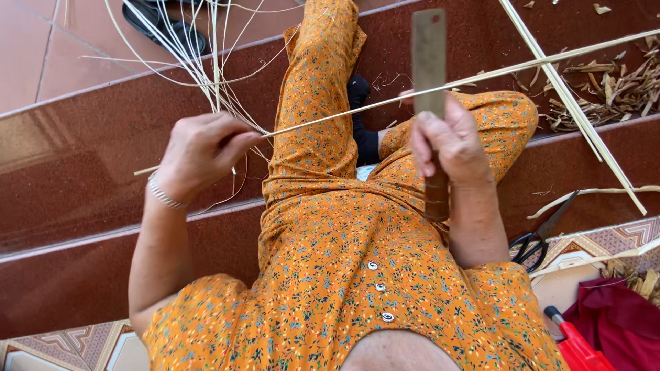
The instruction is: The person sits on the floor and uses a knife to shave thin strips from bamboo rods. They repeatedly hold the rod and scrape the blade along its length to produce fine fibers, which accumulate on the floor.
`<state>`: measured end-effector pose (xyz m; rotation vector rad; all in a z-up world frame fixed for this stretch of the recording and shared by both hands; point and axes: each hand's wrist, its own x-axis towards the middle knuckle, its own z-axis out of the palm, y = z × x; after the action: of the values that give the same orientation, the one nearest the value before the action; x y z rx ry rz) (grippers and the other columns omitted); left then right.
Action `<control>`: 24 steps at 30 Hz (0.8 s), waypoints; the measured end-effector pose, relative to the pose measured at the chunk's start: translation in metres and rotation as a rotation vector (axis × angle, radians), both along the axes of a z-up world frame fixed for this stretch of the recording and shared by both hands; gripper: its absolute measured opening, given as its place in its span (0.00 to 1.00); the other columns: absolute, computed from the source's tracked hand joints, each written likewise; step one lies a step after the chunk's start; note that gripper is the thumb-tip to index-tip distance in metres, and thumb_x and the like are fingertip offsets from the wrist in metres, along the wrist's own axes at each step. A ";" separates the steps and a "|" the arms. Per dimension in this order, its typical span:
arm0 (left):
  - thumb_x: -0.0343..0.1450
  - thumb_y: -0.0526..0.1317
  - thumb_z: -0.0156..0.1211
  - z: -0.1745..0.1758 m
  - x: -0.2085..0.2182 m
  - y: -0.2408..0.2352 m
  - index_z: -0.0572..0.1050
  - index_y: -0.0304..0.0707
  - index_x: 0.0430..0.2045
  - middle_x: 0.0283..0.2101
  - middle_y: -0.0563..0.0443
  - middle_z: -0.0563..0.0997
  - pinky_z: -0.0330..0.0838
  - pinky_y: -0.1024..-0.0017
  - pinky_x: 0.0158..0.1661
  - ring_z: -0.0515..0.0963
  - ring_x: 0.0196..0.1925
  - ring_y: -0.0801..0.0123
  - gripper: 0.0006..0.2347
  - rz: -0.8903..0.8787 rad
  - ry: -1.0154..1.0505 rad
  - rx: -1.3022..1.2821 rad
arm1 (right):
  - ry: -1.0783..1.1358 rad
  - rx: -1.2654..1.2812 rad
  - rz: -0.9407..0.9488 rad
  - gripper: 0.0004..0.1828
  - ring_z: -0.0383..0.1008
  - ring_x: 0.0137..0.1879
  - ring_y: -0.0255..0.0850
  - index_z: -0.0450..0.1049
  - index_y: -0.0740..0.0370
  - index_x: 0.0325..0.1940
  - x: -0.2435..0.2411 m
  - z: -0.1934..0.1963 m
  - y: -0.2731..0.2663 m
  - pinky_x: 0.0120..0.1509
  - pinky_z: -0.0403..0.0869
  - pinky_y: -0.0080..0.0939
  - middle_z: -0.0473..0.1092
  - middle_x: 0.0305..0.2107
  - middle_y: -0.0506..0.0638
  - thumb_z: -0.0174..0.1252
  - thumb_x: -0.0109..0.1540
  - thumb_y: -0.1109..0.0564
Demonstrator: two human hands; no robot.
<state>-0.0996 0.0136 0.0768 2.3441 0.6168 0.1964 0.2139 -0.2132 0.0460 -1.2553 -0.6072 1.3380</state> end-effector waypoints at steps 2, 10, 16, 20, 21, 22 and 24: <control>0.72 0.37 0.69 -0.002 -0.018 0.001 0.81 0.34 0.31 0.31 0.44 0.82 0.76 0.66 0.34 0.83 0.32 0.57 0.06 0.009 0.050 -0.080 | 0.037 0.004 -0.063 0.16 0.58 0.18 0.32 0.64 0.66 0.66 0.006 0.004 -0.002 0.21 0.65 0.34 0.61 0.19 0.46 0.42 0.75 0.60; 0.72 0.32 0.68 -0.024 -0.036 -0.013 0.81 0.30 0.37 0.34 0.40 0.83 0.76 0.70 0.33 0.85 0.31 0.60 0.04 0.131 -0.097 -0.110 | 0.117 0.074 -0.077 0.19 0.59 0.17 0.32 0.61 0.67 0.70 -0.015 0.006 0.014 0.21 0.67 0.35 0.61 0.19 0.46 0.41 0.75 0.58; 0.72 0.31 0.67 -0.021 -0.015 -0.031 0.80 0.29 0.34 0.32 0.39 0.82 0.76 0.69 0.31 0.84 0.30 0.58 0.02 0.102 -0.164 -0.111 | 0.097 -0.019 0.157 0.20 0.60 0.16 0.30 0.59 0.64 0.70 -0.057 0.001 0.032 0.19 0.66 0.31 0.62 0.17 0.44 0.40 0.74 0.57; 0.72 0.31 0.68 -0.016 -0.005 -0.040 0.79 0.29 0.32 0.30 0.40 0.82 0.76 0.67 0.29 0.84 0.29 0.55 0.03 0.119 -0.183 -0.086 | 0.077 -0.024 0.243 0.20 0.60 0.16 0.29 0.60 0.64 0.70 -0.076 0.001 0.042 0.20 0.65 0.30 0.62 0.17 0.44 0.40 0.75 0.58; 0.72 0.31 0.67 -0.015 -0.004 -0.041 0.79 0.30 0.33 0.31 0.40 0.82 0.76 0.67 0.30 0.84 0.31 0.54 0.03 0.121 -0.209 -0.071 | 0.065 -0.017 0.270 0.20 0.59 0.16 0.28 0.60 0.64 0.71 -0.081 0.002 0.044 0.20 0.65 0.29 0.62 0.17 0.44 0.40 0.74 0.58; 0.73 0.31 0.67 -0.014 -0.004 -0.044 0.79 0.30 0.33 0.31 0.40 0.82 0.76 0.66 0.31 0.84 0.32 0.53 0.03 0.125 -0.233 -0.059 | 0.057 -0.013 0.299 0.20 0.59 0.17 0.28 0.60 0.63 0.71 -0.086 0.003 0.045 0.20 0.65 0.29 0.62 0.17 0.43 0.40 0.74 0.58; 0.73 0.31 0.67 -0.012 -0.006 -0.047 0.79 0.30 0.33 0.31 0.40 0.82 0.77 0.66 0.32 0.84 0.32 0.53 0.03 0.139 -0.253 -0.053 | 0.032 -0.020 0.324 0.20 0.59 0.15 0.28 0.60 0.63 0.71 -0.095 0.006 0.050 0.19 0.64 0.28 0.62 0.16 0.43 0.40 0.74 0.58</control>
<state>-0.1052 -0.0332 0.0648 2.1806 0.6503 0.5243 0.1192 -0.1628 0.0521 -1.1830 -0.8009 1.6314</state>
